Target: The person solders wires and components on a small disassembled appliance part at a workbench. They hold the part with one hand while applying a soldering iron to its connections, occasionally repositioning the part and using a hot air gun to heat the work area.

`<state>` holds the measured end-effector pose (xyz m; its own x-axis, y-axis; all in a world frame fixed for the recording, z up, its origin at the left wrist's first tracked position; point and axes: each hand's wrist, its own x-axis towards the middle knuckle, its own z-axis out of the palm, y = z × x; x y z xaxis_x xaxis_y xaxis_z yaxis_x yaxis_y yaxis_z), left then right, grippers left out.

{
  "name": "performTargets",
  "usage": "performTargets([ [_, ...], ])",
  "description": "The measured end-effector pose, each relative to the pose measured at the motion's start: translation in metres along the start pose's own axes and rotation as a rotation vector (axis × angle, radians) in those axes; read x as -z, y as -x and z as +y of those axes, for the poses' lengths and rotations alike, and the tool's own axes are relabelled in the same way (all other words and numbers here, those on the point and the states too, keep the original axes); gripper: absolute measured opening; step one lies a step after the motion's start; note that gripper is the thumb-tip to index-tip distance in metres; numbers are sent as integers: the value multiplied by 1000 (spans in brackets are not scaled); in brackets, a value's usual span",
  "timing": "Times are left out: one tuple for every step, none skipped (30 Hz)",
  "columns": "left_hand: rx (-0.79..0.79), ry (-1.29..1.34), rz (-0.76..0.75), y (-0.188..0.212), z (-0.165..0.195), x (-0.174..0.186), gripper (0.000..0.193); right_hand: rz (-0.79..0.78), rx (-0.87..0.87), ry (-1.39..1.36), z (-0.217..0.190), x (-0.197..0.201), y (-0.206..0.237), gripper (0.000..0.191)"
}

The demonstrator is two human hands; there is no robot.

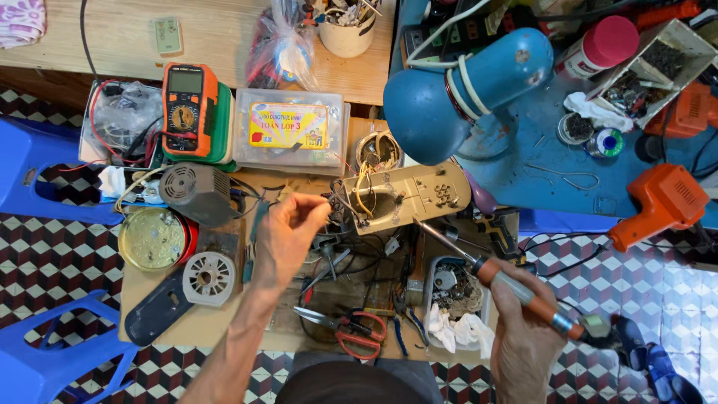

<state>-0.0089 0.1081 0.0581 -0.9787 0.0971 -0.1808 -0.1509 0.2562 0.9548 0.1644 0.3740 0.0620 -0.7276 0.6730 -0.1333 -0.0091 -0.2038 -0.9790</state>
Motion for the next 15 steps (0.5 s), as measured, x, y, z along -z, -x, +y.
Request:
performTargets([
  [65,57,-6,19,3,-4,17,6,0,-30,-5,-3,-2,28],
  [136,128,-20,39,4,-12,18,17,7,-43,-13,-1,-5,26],
  [200,200,-33,51,4,-22,18,27,21,-61,-19,4,-9,25],
  [199,158,-21,60,1,-29,18,36,13,-128,-25,12,-14,22],
  [207,107,-12,71,-4,-34,18,53,-6,-195,-30,25,-19,20],
  [226,50,-5,82,-10,-37,18,74,-36,-260,-33,39,-22,18],
  [238,77,-15,92,-19,-37,19,89,-105,-231,-30,52,-22,17],
  [228,110,-11,95,-30,-37,19,87,-160,-215,-21,60,-28,16],
  [207,142,-1,96,-41,-33,19,78,-206,-207,-7,62,-32,16],
  [235,164,30,100,-52,-26,20,52,-258,-140,11,60,-32,18],
  [259,188,64,102,-62,-18,20,21,-306,-75,27,56,-33,20],
  [282,211,100,104,-71,-9,21,20,-453,-71,43,48,-33,19],
  [295,189,125,106,-78,0,22,18,-601,-65,58,37,-31,20],
  [306,170,148,107,-82,7,22,-12,-670,-113,69,27,-30,18],
  [314,155,172,107,-85,14,23,-45,-734,-160,73,14,-29,17],
])
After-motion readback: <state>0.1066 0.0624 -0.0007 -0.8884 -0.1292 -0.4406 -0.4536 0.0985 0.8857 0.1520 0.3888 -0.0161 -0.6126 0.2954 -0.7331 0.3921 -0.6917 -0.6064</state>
